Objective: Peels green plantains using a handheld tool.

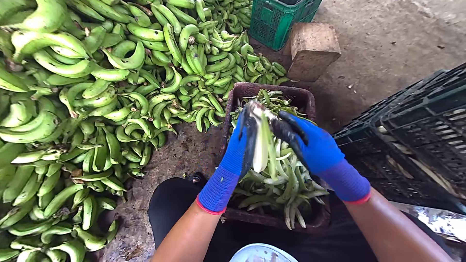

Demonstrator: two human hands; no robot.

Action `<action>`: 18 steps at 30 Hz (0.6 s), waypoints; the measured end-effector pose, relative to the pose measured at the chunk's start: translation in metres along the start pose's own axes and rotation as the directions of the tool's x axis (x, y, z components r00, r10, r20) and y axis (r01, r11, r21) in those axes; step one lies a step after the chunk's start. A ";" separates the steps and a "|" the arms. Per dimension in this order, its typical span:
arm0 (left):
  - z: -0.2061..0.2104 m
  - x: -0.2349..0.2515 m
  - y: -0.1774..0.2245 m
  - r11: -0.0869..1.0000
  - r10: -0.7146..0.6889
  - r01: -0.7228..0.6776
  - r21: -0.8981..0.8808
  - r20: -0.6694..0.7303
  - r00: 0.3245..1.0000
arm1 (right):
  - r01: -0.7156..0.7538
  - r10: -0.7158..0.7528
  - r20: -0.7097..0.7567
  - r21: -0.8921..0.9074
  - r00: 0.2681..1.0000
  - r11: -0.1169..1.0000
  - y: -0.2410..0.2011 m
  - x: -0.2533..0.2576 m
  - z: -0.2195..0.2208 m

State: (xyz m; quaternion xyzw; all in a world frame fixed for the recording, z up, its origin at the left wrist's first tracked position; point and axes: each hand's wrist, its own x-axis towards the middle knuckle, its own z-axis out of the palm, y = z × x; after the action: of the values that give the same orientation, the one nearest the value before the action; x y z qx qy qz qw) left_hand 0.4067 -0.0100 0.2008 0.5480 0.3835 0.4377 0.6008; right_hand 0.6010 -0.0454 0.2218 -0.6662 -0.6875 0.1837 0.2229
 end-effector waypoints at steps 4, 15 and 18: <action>0.007 0.005 -0.005 0.982 -0.020 -0.012 0.187 0.170 0.985 | -0.435 0.336 0.346 0.267 0.876 0.860 0.023 0.022 -0.009; -0.025 0.025 -0.009 0.698 -0.325 0.309 -0.646 0.099 0.940 | 0.503 -0.497 0.074 -0.111 0.864 0.857 0.045 0.001 0.004; -0.018 0.010 -0.018 0.894 -0.212 0.217 -0.391 0.056 0.976 | 0.451 -0.446 0.063 -0.128 0.893 0.883 0.034 0.006 0.006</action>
State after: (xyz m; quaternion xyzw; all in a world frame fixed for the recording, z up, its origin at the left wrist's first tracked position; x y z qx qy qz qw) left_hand 0.3953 0.0051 0.1808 0.3725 0.3419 0.4338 0.7458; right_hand 0.6260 -0.0380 0.1983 -0.5001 -0.8374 0.0894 0.2015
